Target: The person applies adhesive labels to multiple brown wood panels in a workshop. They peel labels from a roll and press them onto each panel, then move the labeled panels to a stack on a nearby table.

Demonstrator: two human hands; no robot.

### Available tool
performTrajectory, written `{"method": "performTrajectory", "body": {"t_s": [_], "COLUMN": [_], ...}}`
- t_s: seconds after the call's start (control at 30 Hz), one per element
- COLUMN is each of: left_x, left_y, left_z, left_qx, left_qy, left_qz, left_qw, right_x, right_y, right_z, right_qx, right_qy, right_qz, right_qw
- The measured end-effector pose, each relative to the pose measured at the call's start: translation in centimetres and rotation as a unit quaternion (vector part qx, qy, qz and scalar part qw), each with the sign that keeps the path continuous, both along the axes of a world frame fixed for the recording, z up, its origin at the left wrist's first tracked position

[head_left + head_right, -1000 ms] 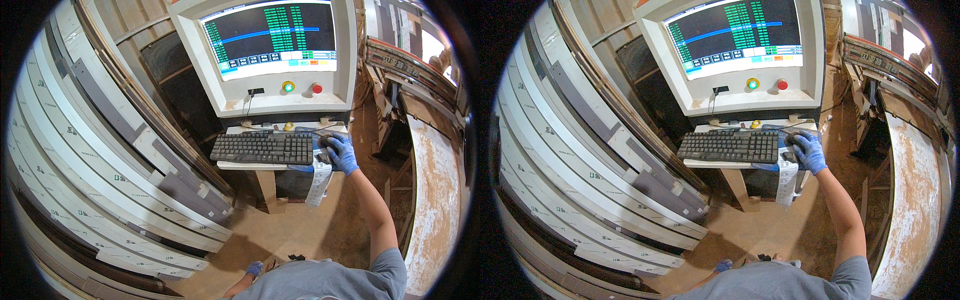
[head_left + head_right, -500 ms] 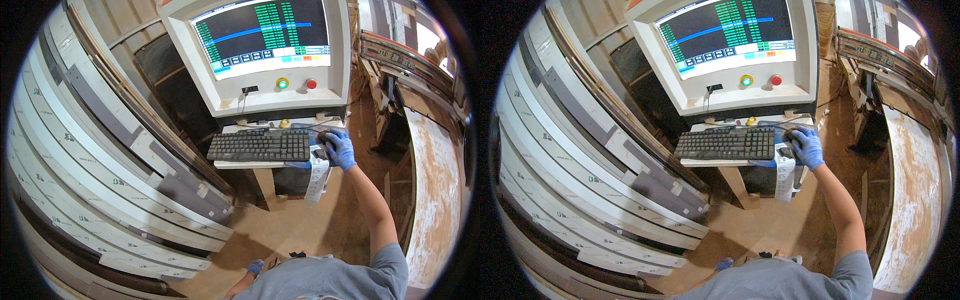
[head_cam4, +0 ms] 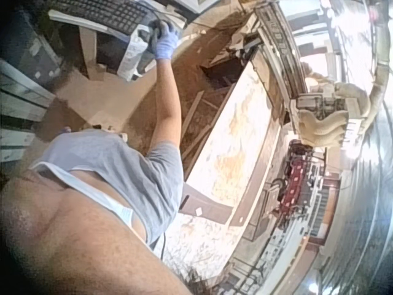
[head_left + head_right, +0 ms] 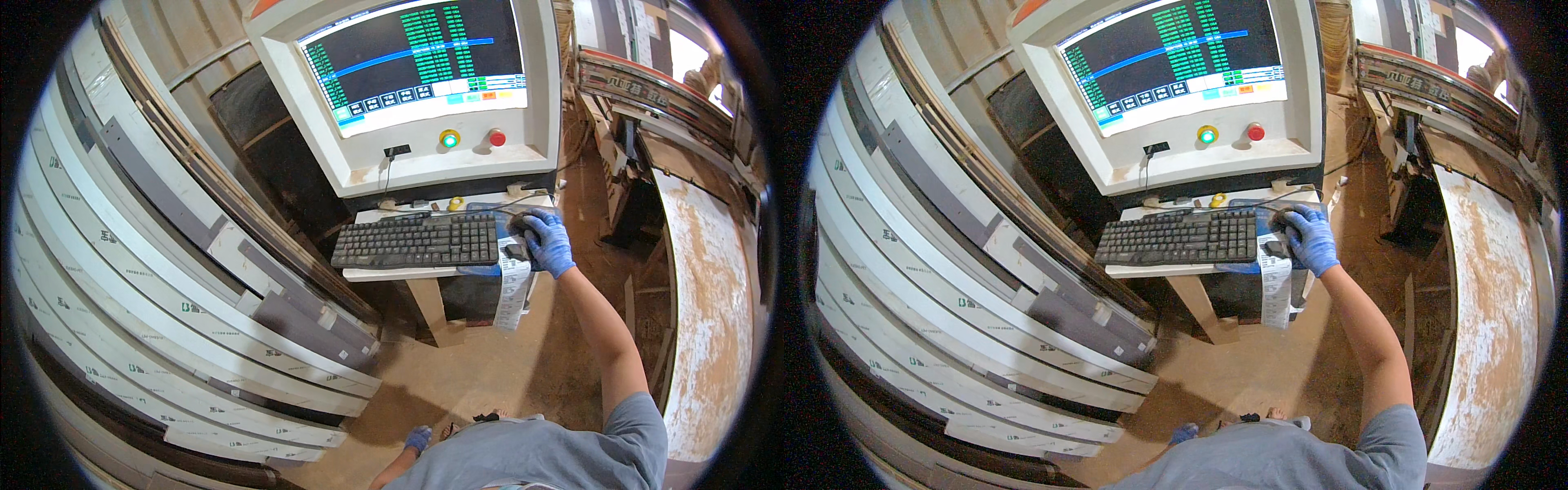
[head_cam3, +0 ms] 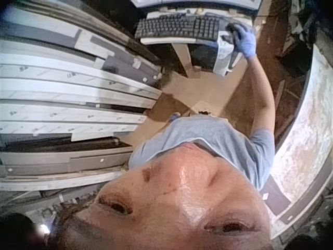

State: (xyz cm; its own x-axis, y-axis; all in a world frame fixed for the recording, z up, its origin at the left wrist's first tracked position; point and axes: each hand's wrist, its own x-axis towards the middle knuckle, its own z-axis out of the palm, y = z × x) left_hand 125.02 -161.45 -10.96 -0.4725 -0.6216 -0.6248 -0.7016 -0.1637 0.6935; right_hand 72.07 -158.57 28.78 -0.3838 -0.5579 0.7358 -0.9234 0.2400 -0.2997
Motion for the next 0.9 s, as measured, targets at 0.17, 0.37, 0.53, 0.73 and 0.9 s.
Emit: {"method": "performTrajectory", "body": {"t_s": [0.17, 0.37, 0.53, 0.73, 0.9], "left_x": [-0.1, 1.1, 0.4, -0.3, 1.9], "left_y": [0.4, 1.0, 1.4, 1.3, -2.5], "left_z": [0.2, -1.3, -0.8, 0.1, -5.7], "left_qx": [0.036, 0.067, 0.092, 0.031, -0.368], "left_qy": [-0.002, 0.062, 0.061, 0.057, -0.002], "left_qz": [0.052, 0.109, 0.145, 0.072, -0.438], "left_qw": [0.998, 0.99, 0.983, 0.995, 0.82], "right_x": [0.2, -0.2, -0.4, -0.5, 0.4], "right_y": [0.0, -0.2, 0.0, 0.2, -0.6], "right_z": [0.1, -0.2, -0.4, -0.5, 0.5], "right_qx": [0.004, -0.001, -0.005, 0.004, -0.022], "right_qy": [0.005, 0.004, 0.023, 0.012, 0.018], "right_qz": [-0.001, 0.009, 0.004, -0.007, -0.003], "right_qw": [1.0, 1.0, 1.0, 1.0, 1.0]}}
